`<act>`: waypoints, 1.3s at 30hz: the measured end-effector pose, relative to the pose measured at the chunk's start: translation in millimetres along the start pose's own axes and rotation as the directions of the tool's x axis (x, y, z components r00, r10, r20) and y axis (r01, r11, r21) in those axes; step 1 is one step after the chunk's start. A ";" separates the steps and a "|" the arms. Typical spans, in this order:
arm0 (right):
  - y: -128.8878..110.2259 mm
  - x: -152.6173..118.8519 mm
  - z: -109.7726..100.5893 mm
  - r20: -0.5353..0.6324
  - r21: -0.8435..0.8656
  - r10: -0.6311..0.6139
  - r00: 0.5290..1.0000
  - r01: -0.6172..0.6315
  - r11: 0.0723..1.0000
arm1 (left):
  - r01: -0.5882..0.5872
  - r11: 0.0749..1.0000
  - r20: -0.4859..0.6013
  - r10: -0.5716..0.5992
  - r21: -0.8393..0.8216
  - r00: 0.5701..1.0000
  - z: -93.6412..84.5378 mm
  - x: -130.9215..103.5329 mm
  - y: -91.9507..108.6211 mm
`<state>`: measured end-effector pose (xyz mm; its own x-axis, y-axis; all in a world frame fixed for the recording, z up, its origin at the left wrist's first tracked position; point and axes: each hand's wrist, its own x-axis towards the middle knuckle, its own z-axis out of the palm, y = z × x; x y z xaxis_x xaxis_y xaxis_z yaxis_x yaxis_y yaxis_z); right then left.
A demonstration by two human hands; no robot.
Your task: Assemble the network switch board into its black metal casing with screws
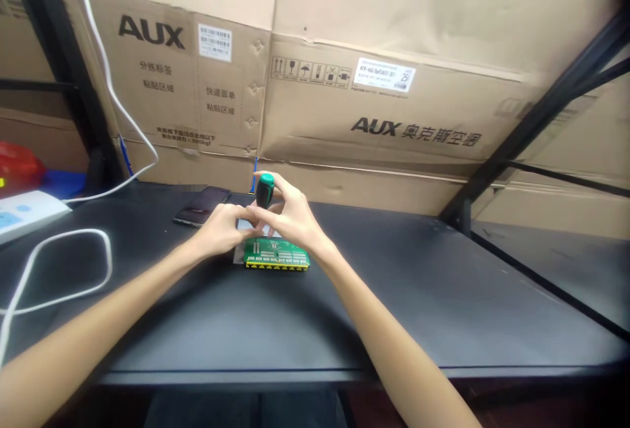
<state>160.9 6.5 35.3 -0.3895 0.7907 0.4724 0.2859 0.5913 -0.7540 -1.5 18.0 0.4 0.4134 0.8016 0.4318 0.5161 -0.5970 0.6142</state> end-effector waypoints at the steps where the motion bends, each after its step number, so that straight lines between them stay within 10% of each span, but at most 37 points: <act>1: 0.0 0.0 0.1 -0.002 0.001 0.004 1.000 -0.004 1.000 | -0.005 1.000 -0.001 0.005 -0.002 1.000 0.0 0.1 -0.1; 39: 2.0 0.6 -1.1 -0.041 -0.086 -0.047 0.998 0.043 0.995 | -0.042 0.999 0.012 0.042 -0.001 0.999 -4.6 -1.0 -2.7</act>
<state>162.3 8.3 34.6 -0.3658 0.7682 0.5254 0.3435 0.6361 -0.6909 -6.8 19.0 1.4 0.4433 0.7756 0.4494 0.4980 -0.6300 0.5960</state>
